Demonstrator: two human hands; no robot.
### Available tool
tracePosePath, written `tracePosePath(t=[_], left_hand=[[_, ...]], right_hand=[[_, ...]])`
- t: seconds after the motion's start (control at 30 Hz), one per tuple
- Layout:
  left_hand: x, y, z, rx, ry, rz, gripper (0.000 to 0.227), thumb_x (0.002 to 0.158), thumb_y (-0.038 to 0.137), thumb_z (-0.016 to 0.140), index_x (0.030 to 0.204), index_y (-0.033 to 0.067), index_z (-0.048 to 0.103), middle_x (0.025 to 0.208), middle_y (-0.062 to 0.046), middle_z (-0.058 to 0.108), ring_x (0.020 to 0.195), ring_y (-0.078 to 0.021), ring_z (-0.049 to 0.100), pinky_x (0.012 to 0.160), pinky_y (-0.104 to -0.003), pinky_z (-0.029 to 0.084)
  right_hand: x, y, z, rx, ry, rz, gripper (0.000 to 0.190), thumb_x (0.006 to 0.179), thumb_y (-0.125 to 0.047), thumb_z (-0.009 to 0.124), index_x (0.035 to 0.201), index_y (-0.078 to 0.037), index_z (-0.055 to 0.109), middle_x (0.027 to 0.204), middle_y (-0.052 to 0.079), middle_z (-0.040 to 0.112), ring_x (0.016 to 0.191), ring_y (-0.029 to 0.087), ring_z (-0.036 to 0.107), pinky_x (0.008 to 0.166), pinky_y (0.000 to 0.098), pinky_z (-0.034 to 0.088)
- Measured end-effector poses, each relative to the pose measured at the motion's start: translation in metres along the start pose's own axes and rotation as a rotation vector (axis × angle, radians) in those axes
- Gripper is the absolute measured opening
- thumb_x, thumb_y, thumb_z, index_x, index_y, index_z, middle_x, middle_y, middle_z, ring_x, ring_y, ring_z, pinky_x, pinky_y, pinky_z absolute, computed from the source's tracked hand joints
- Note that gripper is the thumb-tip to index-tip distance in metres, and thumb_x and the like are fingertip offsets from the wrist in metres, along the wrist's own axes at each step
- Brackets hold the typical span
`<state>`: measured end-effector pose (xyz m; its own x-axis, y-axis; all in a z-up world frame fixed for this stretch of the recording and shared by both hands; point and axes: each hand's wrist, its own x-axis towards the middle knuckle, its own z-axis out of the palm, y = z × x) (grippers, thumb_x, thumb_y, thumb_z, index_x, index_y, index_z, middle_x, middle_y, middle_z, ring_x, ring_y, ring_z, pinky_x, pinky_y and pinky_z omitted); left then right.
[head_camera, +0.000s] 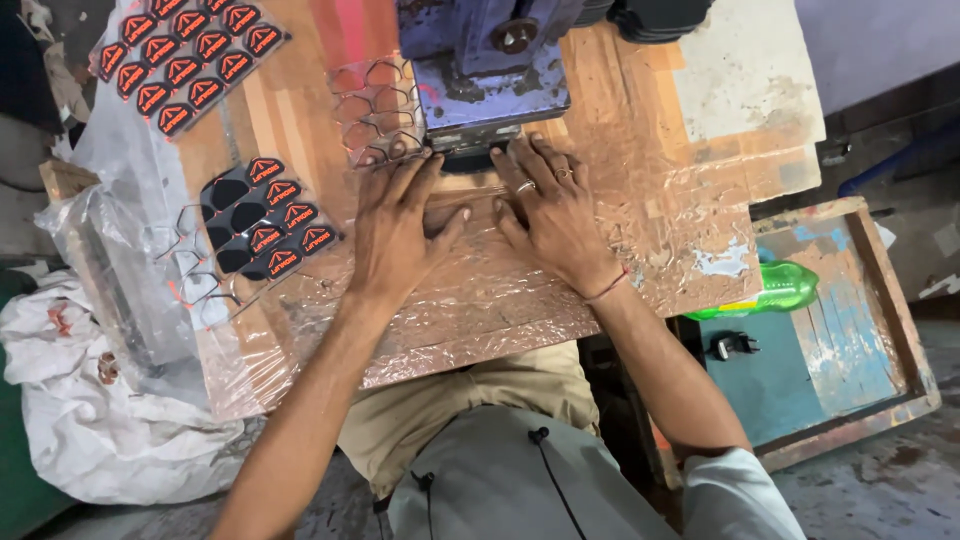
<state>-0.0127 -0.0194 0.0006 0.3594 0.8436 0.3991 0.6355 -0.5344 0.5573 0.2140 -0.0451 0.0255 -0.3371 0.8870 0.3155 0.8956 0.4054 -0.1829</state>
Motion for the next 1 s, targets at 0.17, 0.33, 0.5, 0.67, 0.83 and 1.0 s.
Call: tracePosePath(t=[0.17, 0.33, 0.5, 0.67, 0.83, 1.0], left_hand=[[0.0001, 0.0006, -0.0032, 0.083, -0.003, 0.049, 0.067, 0.091, 0.037, 0.078, 0.143, -0.0006, 0.059, 0.144, -0.017, 0.057, 0.130, -0.0381, 0.052, 0.114, -0.053, 0.039], [-0.0029, -0.0019, 0.0006, 0.073, -0.036, 0.039, 0.067, 0.094, 0.039, 0.077, 0.146, 0.0012, 0.058, 0.145, -0.017, 0.057, 0.129, -0.0381, 0.053, 0.114, -0.053, 0.038], [0.0004, 0.0013, -0.0010, 0.132, -0.027, 0.060, 0.068, 0.094, 0.041, 0.076, 0.146, 0.0017, 0.057, 0.145, -0.018, 0.056, 0.129, -0.0383, 0.052, 0.115, -0.055, 0.036], [-0.0008, 0.0004, 0.0002, 0.121, -0.036, 0.052, 0.067, 0.095, 0.041, 0.074, 0.147, 0.0023, 0.058, 0.145, -0.017, 0.056, 0.131, -0.0380, 0.052, 0.117, -0.056, 0.034], [0.0000, 0.0014, -0.0001, 0.105, -0.049, 0.037, 0.068, 0.095, 0.042, 0.074, 0.146, 0.0018, 0.057, 0.143, -0.018, 0.056, 0.130, -0.0379, 0.052, 0.117, -0.056, 0.034], [-0.0001, 0.0020, -0.0001, 0.107, -0.066, 0.023, 0.067, 0.096, 0.042, 0.073, 0.147, 0.0026, 0.057, 0.143, -0.017, 0.056, 0.131, -0.0378, 0.052, 0.118, -0.056, 0.034]], right_hand=[[-0.0015, 0.0003, 0.0028, -0.024, 0.012, 0.007, 0.056, 0.098, -0.028, 0.063, 0.149, -0.006, 0.056, 0.150, 0.020, 0.054, 0.142, 0.037, 0.047, 0.116, 0.0524, 0.035], [-0.0019, -0.0023, 0.0023, 0.000, -0.007, 0.028, 0.056, 0.100, -0.028, 0.062, 0.150, -0.005, 0.055, 0.152, 0.021, 0.053, 0.144, 0.037, 0.045, 0.115, 0.0524, 0.035], [-0.0014, -0.0017, -0.0011, -0.021, -0.021, 0.022, 0.054, 0.099, -0.029, 0.062, 0.149, -0.010, 0.057, 0.153, 0.021, 0.052, 0.145, 0.037, 0.045, 0.115, 0.0520, 0.035], [-0.0017, -0.0007, 0.0031, -0.042, -0.025, 0.025, 0.056, 0.098, -0.029, 0.063, 0.150, -0.010, 0.057, 0.153, 0.020, 0.051, 0.144, 0.037, 0.045, 0.113, 0.0524, 0.036], [-0.0007, -0.0014, 0.0020, -0.021, -0.017, 0.030, 0.056, 0.097, -0.029, 0.063, 0.149, -0.010, 0.057, 0.153, 0.020, 0.051, 0.143, 0.037, 0.046, 0.114, 0.0523, 0.036], [-0.0006, -0.0017, 0.0027, -0.013, 0.003, 0.027, 0.056, 0.096, -0.027, 0.063, 0.149, -0.009, 0.057, 0.153, 0.021, 0.051, 0.144, 0.037, 0.046, 0.114, 0.0526, 0.036]])
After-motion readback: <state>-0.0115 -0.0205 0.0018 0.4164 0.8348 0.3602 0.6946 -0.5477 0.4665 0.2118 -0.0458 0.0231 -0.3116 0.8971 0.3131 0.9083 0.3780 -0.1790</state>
